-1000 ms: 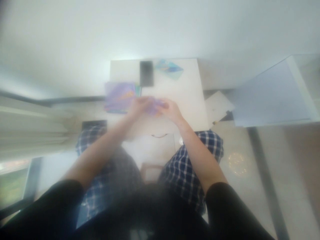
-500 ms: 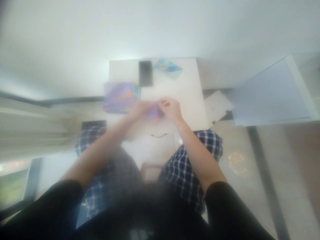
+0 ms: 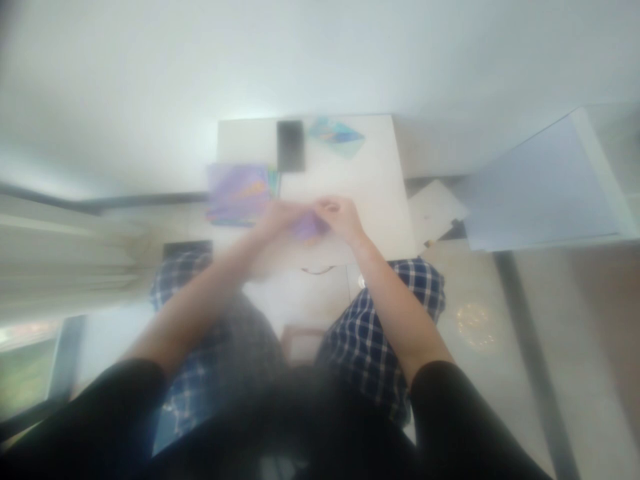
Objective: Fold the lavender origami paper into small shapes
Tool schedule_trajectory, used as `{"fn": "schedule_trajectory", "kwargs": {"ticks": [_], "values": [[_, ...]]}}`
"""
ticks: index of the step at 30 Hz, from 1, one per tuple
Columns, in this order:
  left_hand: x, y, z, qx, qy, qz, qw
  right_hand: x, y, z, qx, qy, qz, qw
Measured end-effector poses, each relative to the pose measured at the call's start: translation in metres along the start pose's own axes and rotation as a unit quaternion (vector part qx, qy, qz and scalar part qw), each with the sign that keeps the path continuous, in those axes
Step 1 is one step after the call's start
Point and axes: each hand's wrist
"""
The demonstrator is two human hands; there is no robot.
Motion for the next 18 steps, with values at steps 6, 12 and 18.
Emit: {"fn": "schedule_trajectory", "kwargs": {"ticks": [6,12,18], "values": [[0.0032,-0.0029,0.0011,-0.034,-0.013,-0.004,0.999,0.0020,-0.0010,0.0020,-0.009,-0.014,0.026,1.000],[0.0006,-0.0076,0.0048,-0.059,-0.027,-0.030,0.997,0.0043,-0.0037,0.0036,0.032,-0.040,-0.050,0.997],[-0.0013,-0.0089,0.0061,-0.030,-0.017,-0.013,0.999,0.0022,-0.0056,0.0022,0.058,-0.015,-0.067,0.996]]}}
Point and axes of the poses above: each hand's wrist, its own z-axis towards the middle knuckle, its own x-axis out of the back of the hand, y = z × x, and after that the axes turned 11 degrees about z, right-handed
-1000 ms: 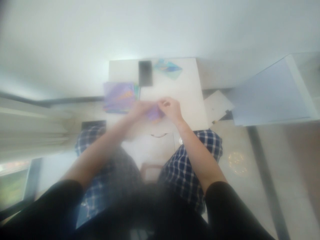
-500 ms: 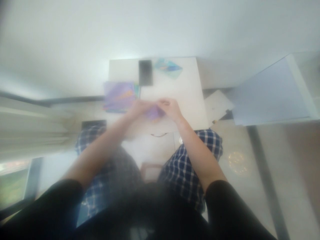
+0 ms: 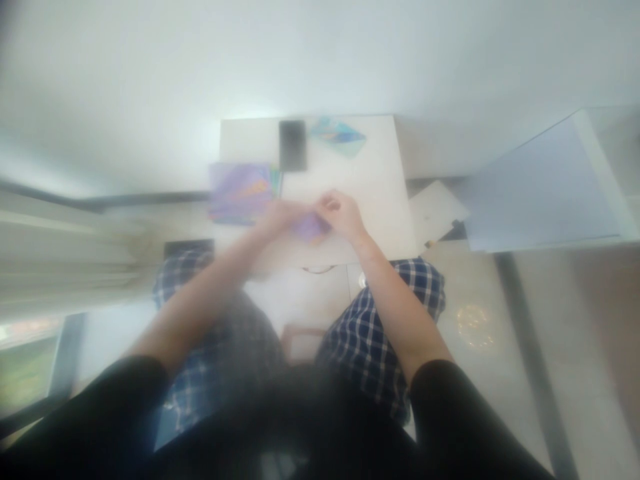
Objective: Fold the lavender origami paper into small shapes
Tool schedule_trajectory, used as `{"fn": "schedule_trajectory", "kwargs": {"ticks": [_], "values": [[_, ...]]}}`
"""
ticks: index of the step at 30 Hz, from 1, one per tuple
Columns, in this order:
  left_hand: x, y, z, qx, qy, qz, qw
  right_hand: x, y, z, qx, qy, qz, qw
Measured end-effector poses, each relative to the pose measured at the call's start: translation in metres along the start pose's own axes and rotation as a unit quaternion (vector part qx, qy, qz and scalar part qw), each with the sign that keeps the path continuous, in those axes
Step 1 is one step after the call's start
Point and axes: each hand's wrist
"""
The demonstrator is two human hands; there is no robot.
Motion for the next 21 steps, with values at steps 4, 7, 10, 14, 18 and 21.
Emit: {"fn": "schedule_trajectory", "kwargs": {"ticks": [4,7,10,14,18,21], "values": [[-0.0011,-0.0002,0.0006,0.024,0.005,0.025,0.999,-0.0001,0.0002,-0.0016,0.071,0.011,-0.043,0.996],[0.0011,0.0016,-0.0002,0.009,-0.003,0.044,0.999,0.0016,0.0007,-0.0033,0.122,0.001,-0.061,0.991],[0.0042,0.0035,-0.0018,-0.024,-0.028,0.055,0.998,0.0038,0.0010,-0.0047,0.149,-0.007,-0.065,0.987],[0.0050,0.0029,-0.0035,-0.003,-0.007,0.050,0.999,0.0026,0.0024,-0.0062,0.145,-0.018,-0.049,0.988],[0.0049,0.0003,-0.0037,-0.003,0.005,0.011,1.000,-0.0029,0.0048,-0.0072,0.105,-0.001,-0.015,0.994],[0.0059,-0.0005,-0.0033,-0.014,0.001,-0.008,1.000,-0.0054,0.0052,-0.0066,0.065,0.009,-0.008,0.998]]}}
Point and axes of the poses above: each hand's wrist, its own z-axis towards the middle knuckle, its own x-axis out of the back of the hand, y = z × x, and after that the axes turned 11 degrees about z, right-handed
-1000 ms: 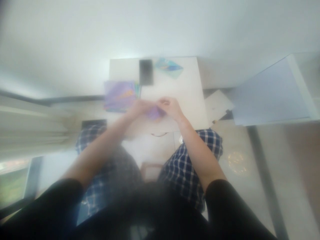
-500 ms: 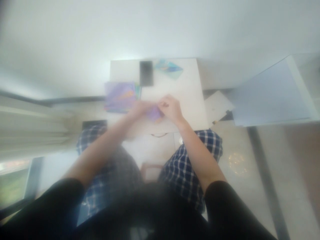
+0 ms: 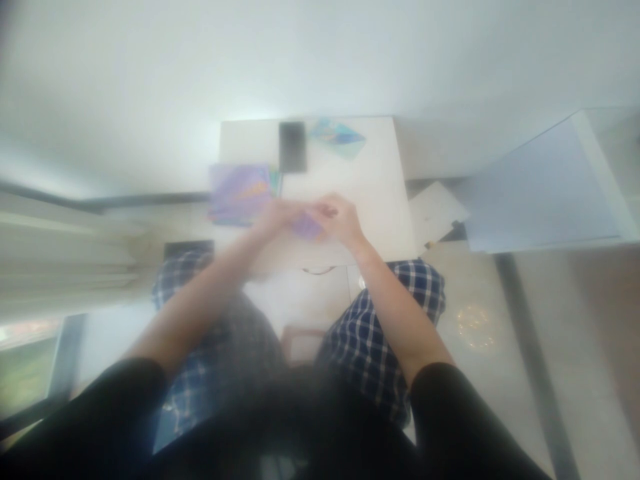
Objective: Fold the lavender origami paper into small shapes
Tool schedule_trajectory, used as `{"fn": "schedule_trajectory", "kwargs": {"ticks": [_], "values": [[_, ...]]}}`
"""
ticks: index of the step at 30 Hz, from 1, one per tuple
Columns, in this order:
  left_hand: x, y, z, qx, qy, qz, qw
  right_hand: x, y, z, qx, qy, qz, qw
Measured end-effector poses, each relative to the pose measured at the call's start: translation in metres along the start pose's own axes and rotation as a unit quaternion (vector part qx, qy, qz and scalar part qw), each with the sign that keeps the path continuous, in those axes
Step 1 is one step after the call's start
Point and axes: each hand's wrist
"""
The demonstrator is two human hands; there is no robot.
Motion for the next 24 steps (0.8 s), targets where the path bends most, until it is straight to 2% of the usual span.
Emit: {"fn": "schedule_trajectory", "kwargs": {"ticks": [5,9,11,14,19,24], "values": [[-0.002,0.005,-0.001,-0.023,-0.025,-0.037,0.999,0.000,-0.001,0.003,-0.052,0.019,-0.006,0.998],[-0.005,0.016,-0.005,-0.011,-0.039,-0.075,0.996,0.000,0.001,0.004,-0.050,0.074,-0.030,0.996],[-0.006,0.019,-0.006,-0.006,-0.042,-0.083,0.996,0.000,0.002,0.004,-0.050,0.078,-0.034,0.995],[-0.006,0.017,-0.004,-0.003,-0.028,-0.068,0.997,0.001,0.003,0.005,-0.042,0.067,-0.017,0.997],[-0.007,0.003,0.005,0.009,0.041,-0.017,0.999,0.010,0.000,0.009,-0.056,0.041,0.005,0.998],[-0.007,-0.003,0.009,0.014,0.081,0.004,0.997,0.024,-0.007,0.009,-0.098,-0.069,0.063,0.991]]}}
Point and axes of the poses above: each hand's wrist, its own z-axis towards the middle knuckle, its own x-axis out of the back of the hand, y = z × x, and after that the axes turned 11 degrees about z, right-handed
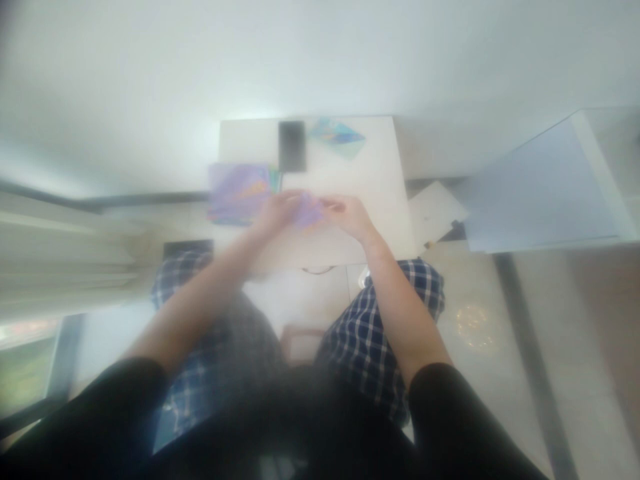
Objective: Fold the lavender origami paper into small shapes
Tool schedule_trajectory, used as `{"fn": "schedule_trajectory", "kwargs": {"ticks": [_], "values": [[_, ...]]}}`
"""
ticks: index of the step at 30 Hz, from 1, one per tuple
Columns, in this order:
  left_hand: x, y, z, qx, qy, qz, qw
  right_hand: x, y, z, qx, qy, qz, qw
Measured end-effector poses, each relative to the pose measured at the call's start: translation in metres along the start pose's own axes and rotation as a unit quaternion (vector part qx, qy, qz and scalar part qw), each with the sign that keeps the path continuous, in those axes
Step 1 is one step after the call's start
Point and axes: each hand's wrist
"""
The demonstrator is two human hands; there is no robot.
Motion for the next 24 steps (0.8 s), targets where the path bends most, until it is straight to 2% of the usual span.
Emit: {"fn": "schedule_trajectory", "kwargs": {"ticks": [2,4,8,11,14,18,21,24], "values": [[0.000,-0.001,0.001,0.000,0.001,-0.002,1.000,0.002,0.000,-0.001,-0.019,-0.024,0.031,0.999],[-0.001,-0.003,0.002,-0.009,0.017,0.000,1.000,0.003,0.003,0.001,-0.036,-0.014,0.047,0.998],[-0.009,-0.008,0.004,-0.065,0.104,0.060,0.991,0.000,0.011,0.005,-0.040,0.071,0.030,0.996],[-0.017,-0.009,0.003,-0.137,0.105,0.129,0.977,-0.003,0.016,0.007,-0.039,0.108,0.034,0.993],[-0.024,-0.009,0.001,-0.151,0.102,0.154,0.971,-0.006,0.014,0.006,-0.045,0.092,0.090,0.991],[-0.024,-0.008,0.001,-0.126,0.106,0.146,0.975,-0.005,0.003,0.000,-0.071,0.029,0.151,0.986],[-0.018,-0.006,0.000,-0.110,0.093,0.130,0.981,-0.003,-0.006,-0.004,-0.068,-0.011,0.153,0.986],[-0.013,-0.006,-0.001,-0.103,0.073,0.101,0.987,-0.004,-0.007,-0.005,-0.060,-0.011,0.138,0.989]]}}
Point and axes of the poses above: each hand's wrist, its own z-axis towards the middle knuckle, its own x-axis out of the back of the hand, y = z × x, and after that the axes turned 11 degrees about z, right-handed
